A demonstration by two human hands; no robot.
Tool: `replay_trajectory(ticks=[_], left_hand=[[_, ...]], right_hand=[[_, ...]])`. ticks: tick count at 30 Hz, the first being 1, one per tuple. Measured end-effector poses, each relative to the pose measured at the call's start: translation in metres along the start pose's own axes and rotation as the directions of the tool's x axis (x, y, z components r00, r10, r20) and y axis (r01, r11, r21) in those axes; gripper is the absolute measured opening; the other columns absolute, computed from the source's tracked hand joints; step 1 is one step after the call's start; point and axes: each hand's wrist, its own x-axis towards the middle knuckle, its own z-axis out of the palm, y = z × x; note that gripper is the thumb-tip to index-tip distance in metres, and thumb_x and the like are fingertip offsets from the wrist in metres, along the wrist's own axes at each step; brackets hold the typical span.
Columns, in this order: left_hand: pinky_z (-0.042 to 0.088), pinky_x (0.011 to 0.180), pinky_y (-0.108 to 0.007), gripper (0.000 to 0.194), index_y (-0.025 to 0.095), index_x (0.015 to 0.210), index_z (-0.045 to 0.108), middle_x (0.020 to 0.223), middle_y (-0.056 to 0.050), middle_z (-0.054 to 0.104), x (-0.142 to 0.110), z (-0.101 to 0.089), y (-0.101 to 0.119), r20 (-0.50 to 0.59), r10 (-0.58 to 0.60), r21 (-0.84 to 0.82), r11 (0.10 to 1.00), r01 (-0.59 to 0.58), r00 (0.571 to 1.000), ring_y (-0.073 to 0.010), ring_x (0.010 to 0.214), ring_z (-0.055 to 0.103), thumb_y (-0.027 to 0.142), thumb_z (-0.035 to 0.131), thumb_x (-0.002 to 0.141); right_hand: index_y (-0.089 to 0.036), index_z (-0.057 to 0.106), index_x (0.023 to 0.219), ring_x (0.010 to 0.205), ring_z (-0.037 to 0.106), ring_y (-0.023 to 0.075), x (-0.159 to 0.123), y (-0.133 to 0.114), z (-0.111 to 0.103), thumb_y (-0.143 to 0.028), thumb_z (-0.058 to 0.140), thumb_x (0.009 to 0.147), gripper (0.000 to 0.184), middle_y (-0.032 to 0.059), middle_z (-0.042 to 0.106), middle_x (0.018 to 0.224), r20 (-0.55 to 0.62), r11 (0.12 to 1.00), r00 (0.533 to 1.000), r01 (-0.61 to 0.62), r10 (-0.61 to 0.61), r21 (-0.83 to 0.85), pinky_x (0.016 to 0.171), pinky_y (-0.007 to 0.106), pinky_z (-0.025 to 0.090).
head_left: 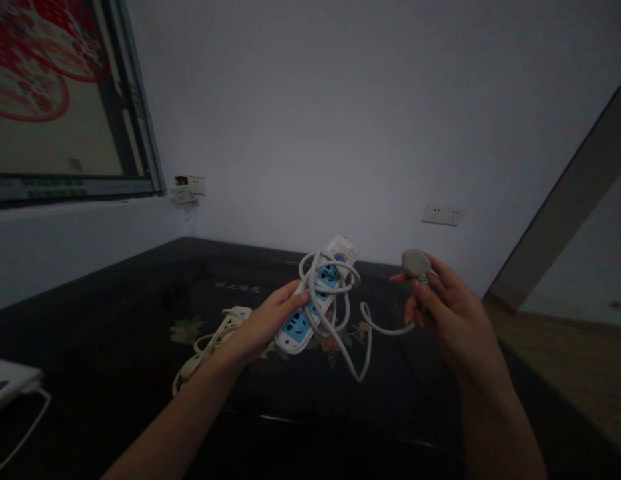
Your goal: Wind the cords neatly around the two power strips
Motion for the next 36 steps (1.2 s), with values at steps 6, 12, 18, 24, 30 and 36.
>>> replay_trajectory(ticks=[6,12,18,24,30,36], left_hand=[[0.048,0.069,-0.024,0.038,0.020,0.116,0.056,0.101,-0.006,0.070,0.001,-0.001,-0.001,-0.016,-0.018,-0.038,0.999,0.017,1.000,-0.0162,0.079,0.065,0.035,0.064,0.081],[0.049,0.069,-0.024,0.057,0.019,0.127,0.052,0.109,-0.009,0.069,-0.002,-0.004,0.001,0.045,0.043,-0.062,0.997,-0.041,0.998,-0.0173,0.080,0.065,0.035,0.071,0.075],[0.049,0.082,-0.031,0.055,0.019,0.127,0.056,0.107,-0.008,0.070,-0.002,-0.003,0.002,-0.050,0.143,-0.039,0.989,-0.145,0.989,-0.0253,0.099,0.064,0.038,0.067,0.077],[0.043,0.097,-0.035,0.053,0.020,0.126,0.057,0.123,-0.008,0.064,0.000,-0.006,-0.002,0.015,0.256,0.150,0.955,-0.255,0.967,-0.0289,0.116,0.055,0.038,0.067,0.076],[0.035,0.105,-0.038,0.051,0.016,0.123,0.058,0.126,-0.010,0.061,-0.003,-0.001,0.001,0.001,0.306,0.386,0.878,-0.282,0.952,-0.0296,0.120,0.051,0.038,0.065,0.077],[0.035,0.107,-0.039,0.057,0.016,0.127,0.057,0.134,-0.010,0.056,-0.007,0.001,-0.002,0.003,0.320,0.353,0.886,-0.300,0.947,-0.0314,0.127,0.046,0.040,0.067,0.076]], right_hand=[[-0.018,0.056,0.112,0.040,0.056,0.0075,-0.020,-0.018,0.025,-0.033,0.057,0.083,0.033,0.0053,0.071,0.085,0.225,0.966,0.967,-0.057,0.116,-0.254,0.035,0.020,0.040],[-0.017,0.066,0.094,0.047,0.059,0.0112,-0.031,-0.024,0.051,-0.029,0.059,0.080,0.020,0.0025,0.070,0.071,0.249,0.917,0.953,-0.066,0.175,-0.393,0.045,0.023,0.044],[-0.018,0.070,0.091,0.056,0.063,0.0172,-0.034,-0.014,0.056,-0.030,0.060,0.080,0.019,0.0038,0.070,0.069,0.233,0.779,0.963,0.040,0.137,-0.626,0.052,0.027,0.041],[-0.023,0.069,0.088,0.063,0.067,0.0234,-0.041,-0.016,0.070,-0.031,0.061,0.083,0.012,0.0040,0.073,0.071,0.140,0.476,0.983,0.069,0.115,-0.876,0.053,0.028,0.032],[-0.022,0.065,0.075,0.056,0.064,0.0219,-0.042,-0.013,0.076,-0.034,0.062,0.084,0.016,0.0025,0.070,0.065,0.088,0.327,0.996,0.082,0.006,-0.941,0.048,0.027,0.024],[-0.017,0.065,0.081,0.076,0.064,0.0252,-0.043,-0.001,0.084,-0.022,0.063,0.081,0.006,0.0077,0.069,0.081,0.183,0.354,0.959,0.252,-0.217,-0.901,0.063,0.034,0.045]])
